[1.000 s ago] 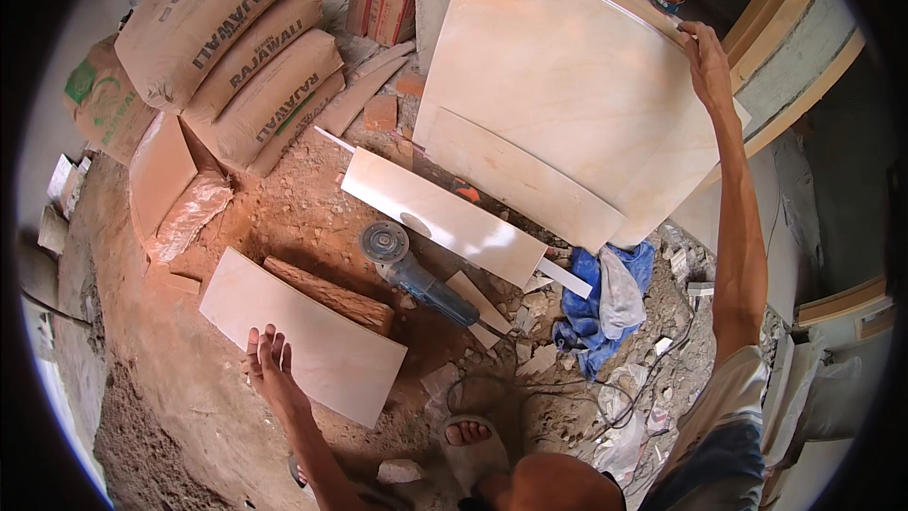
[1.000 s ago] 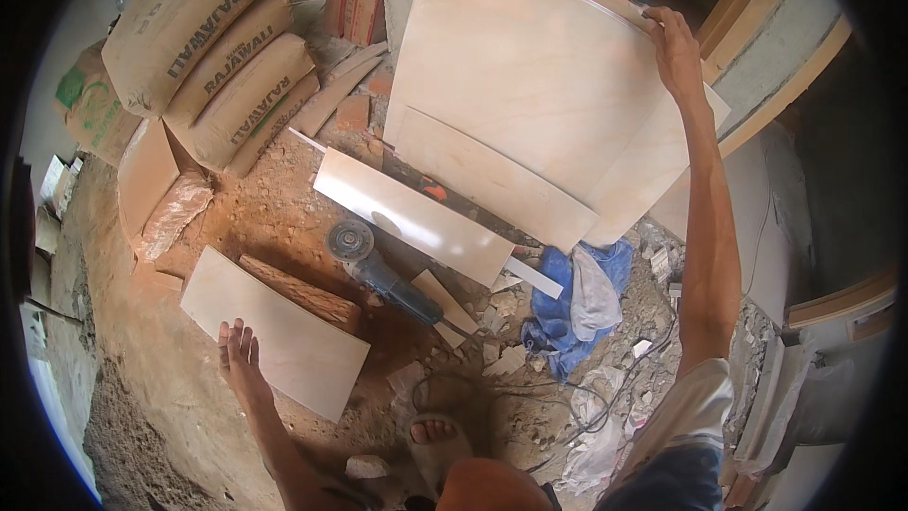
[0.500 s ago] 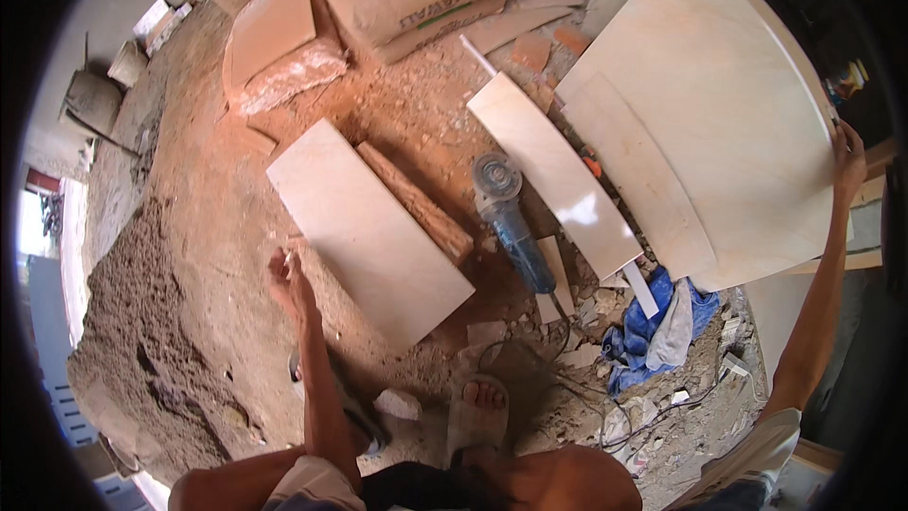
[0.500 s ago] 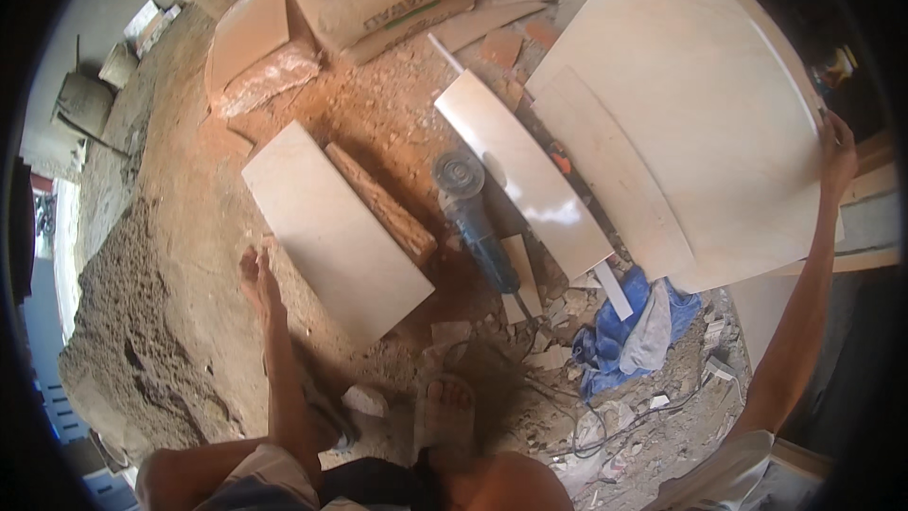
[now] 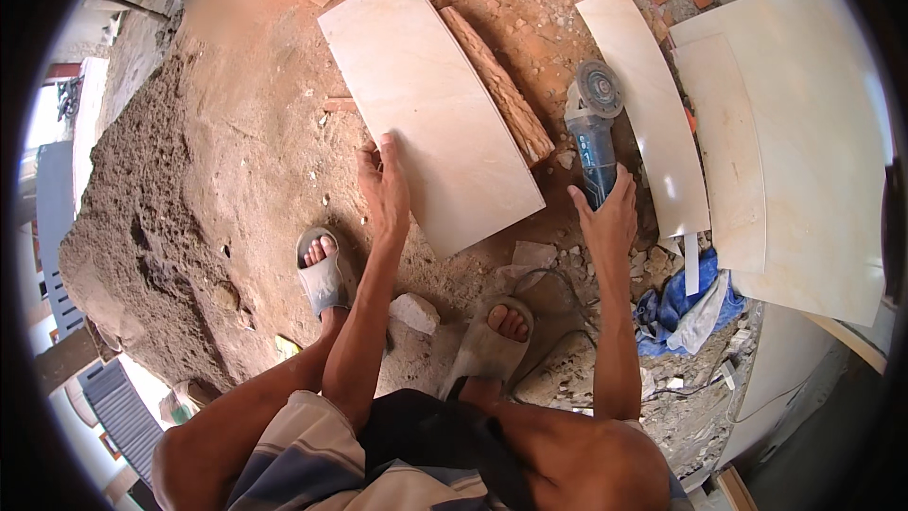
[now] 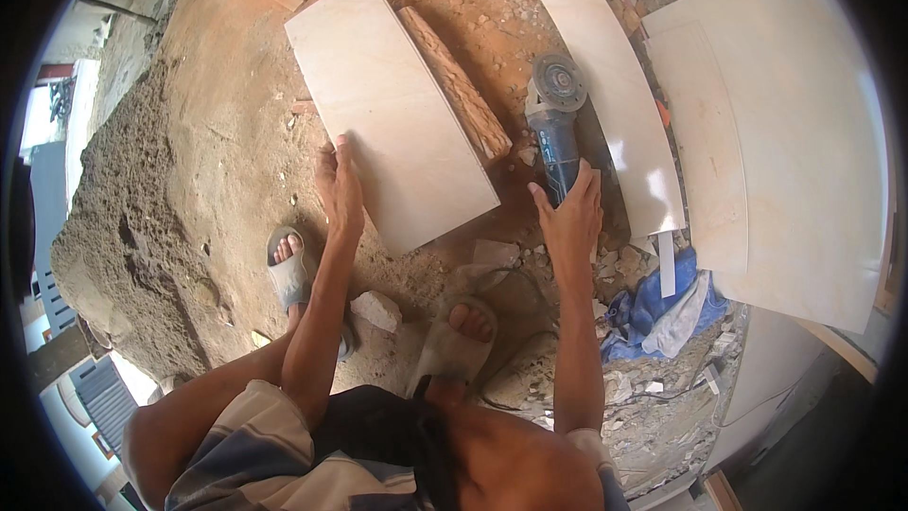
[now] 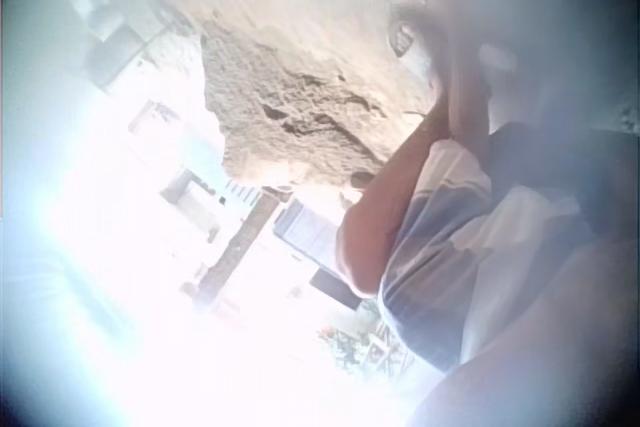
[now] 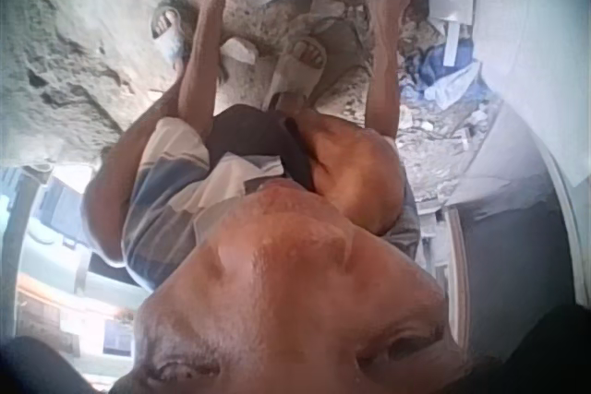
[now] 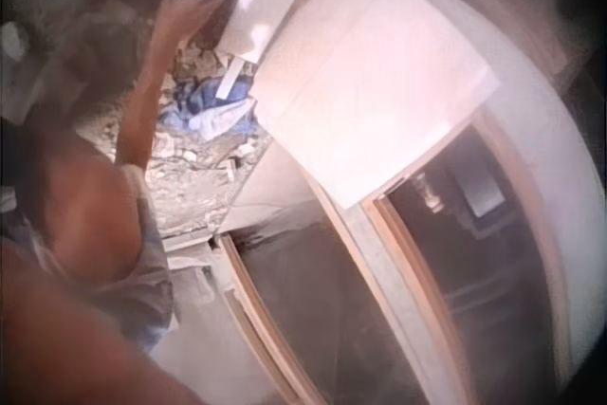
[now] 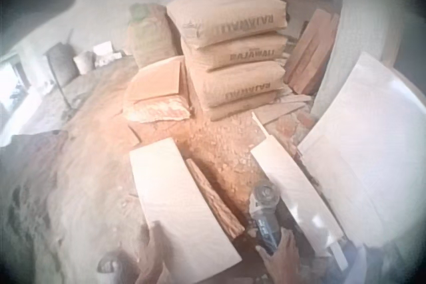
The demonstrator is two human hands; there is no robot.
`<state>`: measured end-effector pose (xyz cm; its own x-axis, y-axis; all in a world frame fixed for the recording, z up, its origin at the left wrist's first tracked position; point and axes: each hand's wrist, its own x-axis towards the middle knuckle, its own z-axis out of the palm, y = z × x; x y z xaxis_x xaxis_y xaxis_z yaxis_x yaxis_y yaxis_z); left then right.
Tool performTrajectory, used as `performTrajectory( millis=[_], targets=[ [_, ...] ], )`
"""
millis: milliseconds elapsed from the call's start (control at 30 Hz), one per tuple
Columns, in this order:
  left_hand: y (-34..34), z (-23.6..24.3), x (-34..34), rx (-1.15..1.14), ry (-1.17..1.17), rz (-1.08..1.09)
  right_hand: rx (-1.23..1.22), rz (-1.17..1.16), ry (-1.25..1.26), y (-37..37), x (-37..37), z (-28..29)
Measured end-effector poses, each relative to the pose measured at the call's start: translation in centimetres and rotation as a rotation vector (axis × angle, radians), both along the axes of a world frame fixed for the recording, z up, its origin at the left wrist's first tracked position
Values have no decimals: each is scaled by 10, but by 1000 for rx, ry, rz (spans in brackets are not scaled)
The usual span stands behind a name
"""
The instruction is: The person picks up a tile, places it on a stack, uses a measuring tape and a marker to draw a cut line, and then uses an angle grinder to smooth the edges.
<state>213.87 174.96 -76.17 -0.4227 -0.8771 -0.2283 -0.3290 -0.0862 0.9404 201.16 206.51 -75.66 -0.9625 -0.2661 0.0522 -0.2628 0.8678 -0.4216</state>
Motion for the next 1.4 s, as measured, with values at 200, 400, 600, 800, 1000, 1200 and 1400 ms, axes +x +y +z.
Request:
performTrajectory(
  millis=[200, 400, 600, 800, 1000, 1200, 1400],
  targets=[
    [25, 6, -2, -84, 41, 109, -70, -38, 4, -4, -10, -23],
    [58, 55, 14, -253, 151, -41, -579, -138, -444, 9, 5, 54],
    [117, 124, -14, 625, 464, -656, -1182, 54, -924, -15, 79, 130],
    [112, 144, -2, 877, 377, -846, -1863, 262, -1498, -38, 110, 120],
    [121, 114, 0, 913, 430, -744, -2055, 320, -1744, -43, 112, 103],
    [104, 136, -4, 932, 345, -616, -1942, 387, -1707, -59, 104, 96],
    [87, 149, -13, 1047, 242, -481, -1704, 259, -1652, -70, 96, 112]
  ],
)
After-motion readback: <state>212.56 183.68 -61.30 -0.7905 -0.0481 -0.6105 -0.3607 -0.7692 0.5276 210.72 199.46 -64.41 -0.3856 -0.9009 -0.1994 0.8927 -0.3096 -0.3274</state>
